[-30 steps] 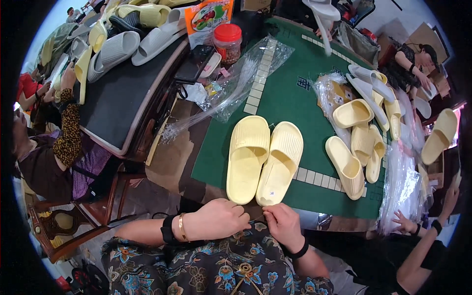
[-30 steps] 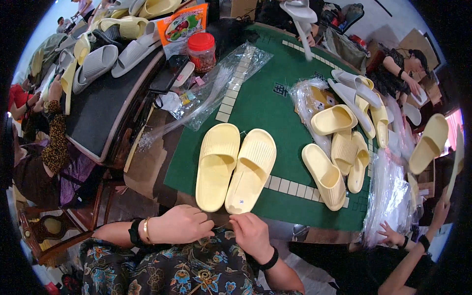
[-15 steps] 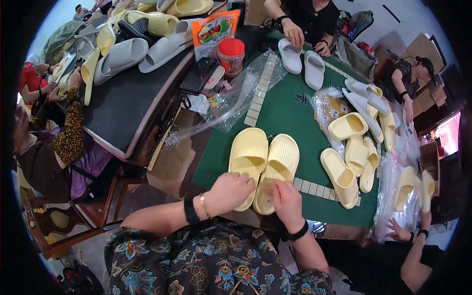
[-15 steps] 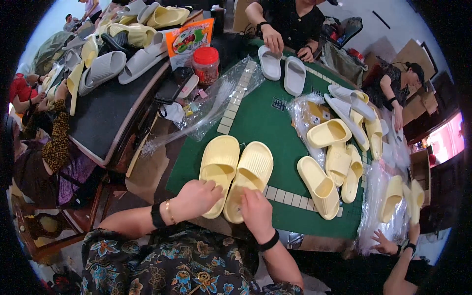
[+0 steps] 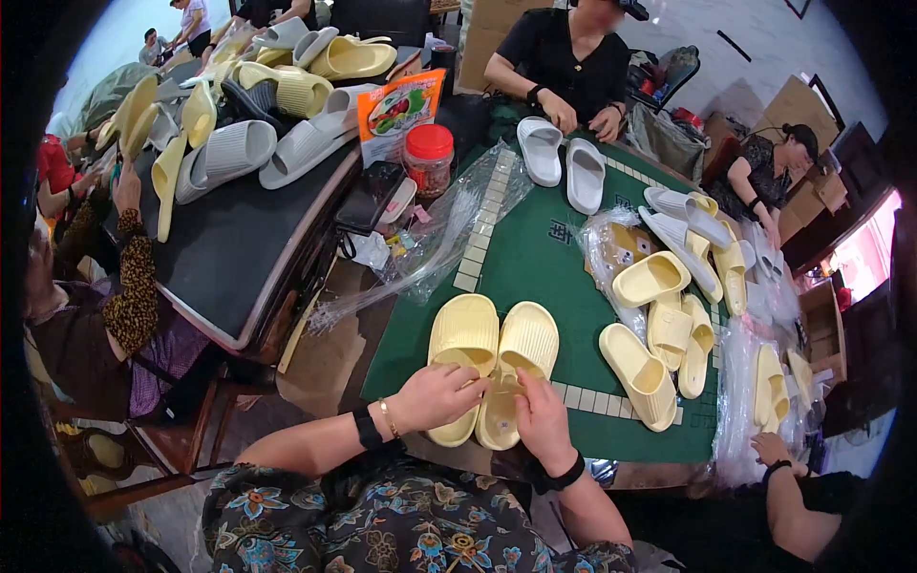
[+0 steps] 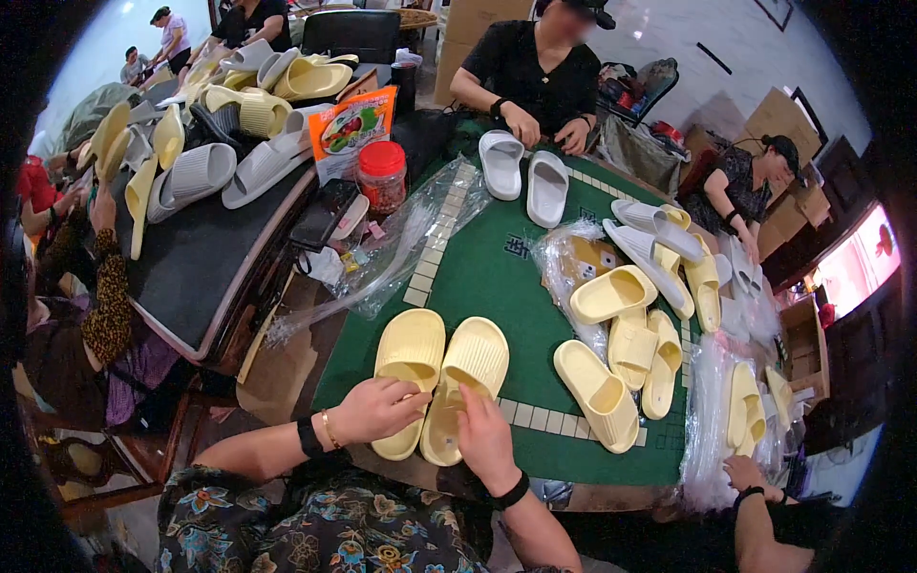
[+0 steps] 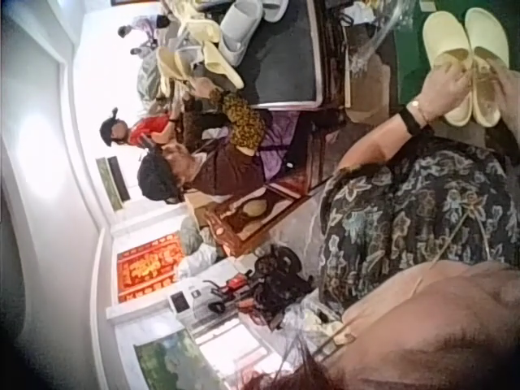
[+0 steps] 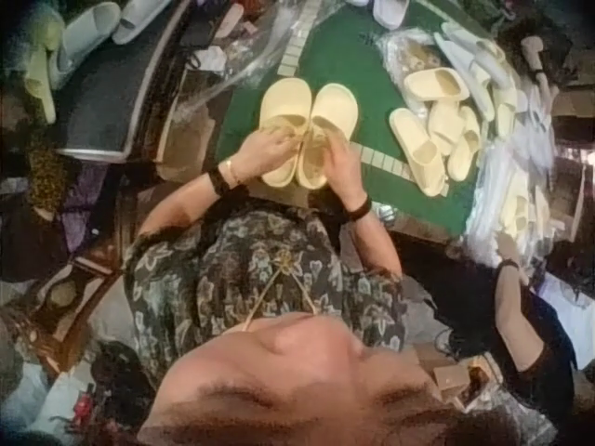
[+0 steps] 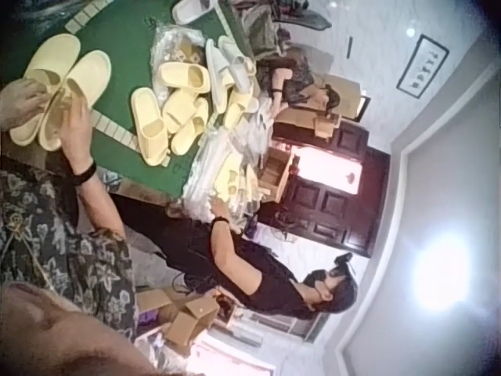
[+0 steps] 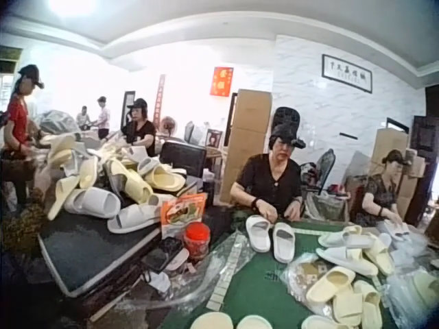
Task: The recorder is assembling and finishing slippers by trimming threads and checking components at a table with other workers.
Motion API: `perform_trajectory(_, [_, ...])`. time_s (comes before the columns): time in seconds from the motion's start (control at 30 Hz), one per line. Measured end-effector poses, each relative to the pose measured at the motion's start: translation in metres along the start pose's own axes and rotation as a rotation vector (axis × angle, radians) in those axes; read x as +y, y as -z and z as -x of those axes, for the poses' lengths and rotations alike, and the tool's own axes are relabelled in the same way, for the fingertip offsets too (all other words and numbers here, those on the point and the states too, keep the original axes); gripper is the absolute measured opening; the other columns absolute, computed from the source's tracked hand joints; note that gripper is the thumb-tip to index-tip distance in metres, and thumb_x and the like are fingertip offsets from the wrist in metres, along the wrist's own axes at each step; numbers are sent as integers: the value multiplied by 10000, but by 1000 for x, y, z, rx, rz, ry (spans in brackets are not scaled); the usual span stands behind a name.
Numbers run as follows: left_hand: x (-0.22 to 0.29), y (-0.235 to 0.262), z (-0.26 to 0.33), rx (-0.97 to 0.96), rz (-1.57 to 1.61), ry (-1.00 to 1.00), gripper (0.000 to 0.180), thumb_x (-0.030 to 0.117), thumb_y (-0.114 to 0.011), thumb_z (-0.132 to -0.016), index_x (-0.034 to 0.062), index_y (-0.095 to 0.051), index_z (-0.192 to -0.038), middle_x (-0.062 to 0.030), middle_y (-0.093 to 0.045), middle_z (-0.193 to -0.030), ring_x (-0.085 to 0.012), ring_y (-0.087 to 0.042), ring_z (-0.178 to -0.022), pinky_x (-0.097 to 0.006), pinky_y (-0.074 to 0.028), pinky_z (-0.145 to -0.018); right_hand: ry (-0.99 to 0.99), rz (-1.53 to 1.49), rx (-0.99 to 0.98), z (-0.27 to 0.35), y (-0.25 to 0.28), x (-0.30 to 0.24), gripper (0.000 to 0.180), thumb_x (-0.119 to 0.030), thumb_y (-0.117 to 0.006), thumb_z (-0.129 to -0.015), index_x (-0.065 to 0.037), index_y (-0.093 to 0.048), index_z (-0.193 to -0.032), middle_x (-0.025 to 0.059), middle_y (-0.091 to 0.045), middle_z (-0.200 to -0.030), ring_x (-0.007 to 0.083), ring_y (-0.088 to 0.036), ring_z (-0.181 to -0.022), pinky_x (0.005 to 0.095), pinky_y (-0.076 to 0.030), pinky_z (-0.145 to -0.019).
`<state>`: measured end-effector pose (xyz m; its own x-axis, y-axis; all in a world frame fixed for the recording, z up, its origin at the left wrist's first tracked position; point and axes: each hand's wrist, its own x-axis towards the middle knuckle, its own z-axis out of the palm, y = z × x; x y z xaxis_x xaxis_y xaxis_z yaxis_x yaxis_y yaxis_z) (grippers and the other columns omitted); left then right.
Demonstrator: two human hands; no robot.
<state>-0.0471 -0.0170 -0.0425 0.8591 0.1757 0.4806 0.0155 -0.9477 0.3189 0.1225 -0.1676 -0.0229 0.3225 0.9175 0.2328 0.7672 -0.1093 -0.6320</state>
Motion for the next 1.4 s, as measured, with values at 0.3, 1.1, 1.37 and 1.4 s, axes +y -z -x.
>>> perform_trajectory(0.3, [-6,2,-20,95,26,-5,199,208,-704,-787,94,-628,-931,-35,-599,-835,-208,-615,-773,-333,-510,-704,-20,74,19,-9,-10,5,459,-16,-585,-826,64,-501,-1270,246,-581,-1157,401,-563,-1043,438,-470,-920])
perform_trajectory(1.1, [18,-44,-31,-57,-74,236,149,196,-633,-820,79,-594,-736,-69,-609,-719,-238,-650,-630,-358,-525,-546,-47,26,255,-23,11,-2,149,-33,-608,-850,-20,-656,-990,130,-638,-925,314,-623,-776,373,-513,-692])
perform_trajectory(1.37, [14,-51,-29,-14,-98,204,186,233,-634,-860,92,-606,-742,-55,-595,-669,-231,-636,-577,-343,-516,-505,-112,23,105,-78,10,81,325,-208,-604,-892,3,-642,-1136,207,-636,-1140,345,-626,-979,406,-497,-855])
perform_trajectory(1.4, [15,-49,-30,-4,-98,197,186,236,-632,-863,94,-613,-745,-55,-592,-660,-231,-633,-570,-345,-513,-504,-262,-93,13,-82,9,85,372,-232,-605,-892,12,-632,-1172,217,-632,-1173,342,-632,-991,391,-499,-863])
